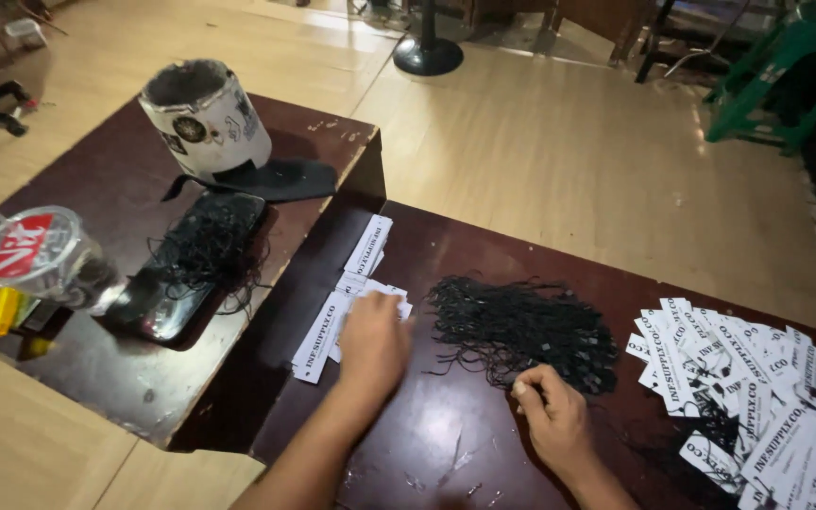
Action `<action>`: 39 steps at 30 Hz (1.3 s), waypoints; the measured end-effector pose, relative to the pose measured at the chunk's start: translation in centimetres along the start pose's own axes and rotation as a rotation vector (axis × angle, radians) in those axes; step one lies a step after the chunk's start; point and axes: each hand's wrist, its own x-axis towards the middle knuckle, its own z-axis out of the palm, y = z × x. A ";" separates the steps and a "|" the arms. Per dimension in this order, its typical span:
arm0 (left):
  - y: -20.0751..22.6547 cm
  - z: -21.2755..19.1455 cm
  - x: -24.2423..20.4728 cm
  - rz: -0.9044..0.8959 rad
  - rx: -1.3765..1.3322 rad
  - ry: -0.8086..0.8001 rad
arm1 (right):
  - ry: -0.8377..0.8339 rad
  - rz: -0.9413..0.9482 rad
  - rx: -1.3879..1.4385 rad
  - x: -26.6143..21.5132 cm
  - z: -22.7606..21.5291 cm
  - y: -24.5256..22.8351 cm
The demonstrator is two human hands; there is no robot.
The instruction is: Attaching thin black strings to paper brand labels by threading them through pre-punched holes.
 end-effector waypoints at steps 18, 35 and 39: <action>-4.1 -0.7 1.2 -0.059 0.085 -0.082 | 0.031 -0.099 -0.100 -0.7 1.0 1.4; -1.2 -4.0 3.7 -0.513 -0.446 -0.232 | 0.059 -0.042 -0.057 -0.4 1.1 1.7; -1.2 -2.1 3.8 -0.461 -0.495 -0.225 | 0.045 -0.013 -0.030 -0.5 1.0 1.3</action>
